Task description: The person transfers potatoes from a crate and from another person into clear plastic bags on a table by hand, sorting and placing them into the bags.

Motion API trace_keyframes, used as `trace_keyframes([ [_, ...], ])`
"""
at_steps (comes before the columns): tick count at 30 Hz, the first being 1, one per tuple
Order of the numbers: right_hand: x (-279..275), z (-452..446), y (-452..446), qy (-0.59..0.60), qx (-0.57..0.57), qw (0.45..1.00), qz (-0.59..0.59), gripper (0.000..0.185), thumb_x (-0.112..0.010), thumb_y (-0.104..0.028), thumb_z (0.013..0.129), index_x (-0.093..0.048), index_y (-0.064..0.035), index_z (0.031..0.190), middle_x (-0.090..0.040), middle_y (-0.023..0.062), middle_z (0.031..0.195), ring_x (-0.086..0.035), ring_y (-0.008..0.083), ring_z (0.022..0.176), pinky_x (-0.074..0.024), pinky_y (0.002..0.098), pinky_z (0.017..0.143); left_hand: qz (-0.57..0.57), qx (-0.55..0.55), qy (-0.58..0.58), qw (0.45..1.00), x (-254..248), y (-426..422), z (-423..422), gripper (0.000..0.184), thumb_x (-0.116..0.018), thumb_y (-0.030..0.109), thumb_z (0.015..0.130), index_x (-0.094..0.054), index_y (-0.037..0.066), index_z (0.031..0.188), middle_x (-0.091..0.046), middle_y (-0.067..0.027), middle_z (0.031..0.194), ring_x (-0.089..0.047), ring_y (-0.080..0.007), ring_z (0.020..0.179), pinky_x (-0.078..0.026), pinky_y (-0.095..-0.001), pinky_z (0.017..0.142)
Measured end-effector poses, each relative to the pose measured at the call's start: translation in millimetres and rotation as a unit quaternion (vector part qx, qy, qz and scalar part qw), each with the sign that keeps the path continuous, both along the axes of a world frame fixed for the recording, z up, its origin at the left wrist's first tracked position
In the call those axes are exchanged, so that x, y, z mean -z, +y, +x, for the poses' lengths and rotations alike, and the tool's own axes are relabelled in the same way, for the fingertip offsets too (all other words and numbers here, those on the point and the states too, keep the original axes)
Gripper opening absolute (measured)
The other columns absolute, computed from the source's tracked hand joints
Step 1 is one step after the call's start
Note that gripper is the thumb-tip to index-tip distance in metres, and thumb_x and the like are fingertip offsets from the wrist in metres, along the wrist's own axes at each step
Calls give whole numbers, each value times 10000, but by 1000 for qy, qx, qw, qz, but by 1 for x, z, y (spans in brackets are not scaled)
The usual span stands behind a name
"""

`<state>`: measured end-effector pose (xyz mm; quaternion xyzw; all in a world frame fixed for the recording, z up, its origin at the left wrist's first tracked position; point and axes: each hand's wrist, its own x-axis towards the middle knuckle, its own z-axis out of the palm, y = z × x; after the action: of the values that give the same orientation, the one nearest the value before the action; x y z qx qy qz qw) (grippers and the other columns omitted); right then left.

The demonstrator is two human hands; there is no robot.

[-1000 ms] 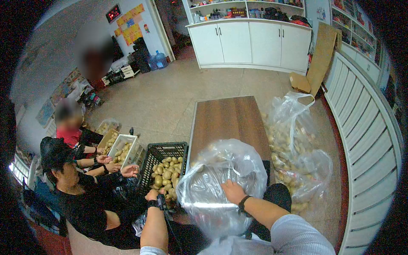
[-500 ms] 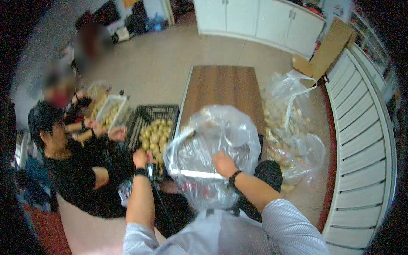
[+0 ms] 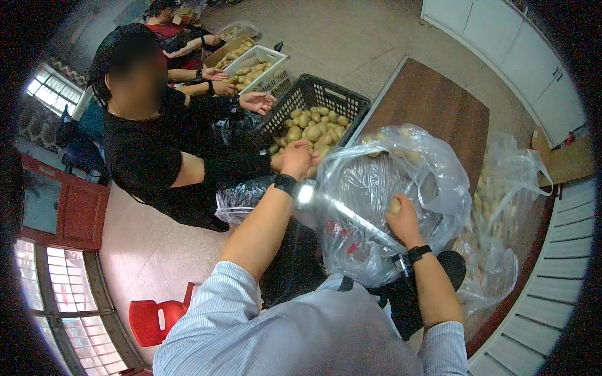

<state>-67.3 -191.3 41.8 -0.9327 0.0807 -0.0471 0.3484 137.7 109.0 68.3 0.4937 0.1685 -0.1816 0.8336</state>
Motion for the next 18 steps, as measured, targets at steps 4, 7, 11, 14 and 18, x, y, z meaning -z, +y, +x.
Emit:
trace_keyframes([
  [4, 7, 18, 2, 28, 36, 996, 76, 508, -678, -105, 736, -531, -68, 1220, -622, 172, 1047, -626, 331, 925, -502, 397, 810, 119, 43, -17, 992, -17, -27, -11, 294, -504, 87, 939, -445, -7, 1211, -548, -177, 1048, -635, -290, 782, -601, -402, 641],
  [7, -32, 24, 30, 85, 55, 972, 214, 481, -668, -92, 764, -533, -59, 1224, -617, 110, 984, -624, 218, 795, -515, 336, 688, 112, 104, 0, 988, -32, -34, -20, 277, -531, 119, 938, -465, 1, 1180, -547, -145, 1044, -637, -291, 803, -597, -397, 629],
  [11, -28, 37, 50, 109, 65, 922, 365, 415, -670, -100, 815, -542, -41, 1204, -600, 64, 924, -580, 122, 693, -487, 263, 587, 116, 181, 12, 977, -32, -41, -27, 278, -569, 201, 917, -499, 31, 1126, -547, -88, 998, -625, -215, 762, -582, -353, 598],
  [14, -65, 41, 64, 155, 34, 900, 407, 360, -646, -182, 883, -544, -5, 1179, -611, 59, 892, -571, 103, 636, -468, 245, 543, 125, 248, -1, 961, -32, -40, -30, 394, -602, 321, 918, -487, 36, 1165, -541, -81, 1021, -622, -212, 767, -568, -350, 619],
  [18, -87, 50, 69, 171, -11, 897, 407, 444, -516, -413, 963, -556, 11, 1089, -615, 61, 820, -547, 89, 572, -430, 234, 488, 145, 316, 9, 938, -42, -45, -39, 501, -599, 361, 918, -446, 41, 1272, -531, -161, 1178, -643, -308, 878, -590, -421, 663],
])
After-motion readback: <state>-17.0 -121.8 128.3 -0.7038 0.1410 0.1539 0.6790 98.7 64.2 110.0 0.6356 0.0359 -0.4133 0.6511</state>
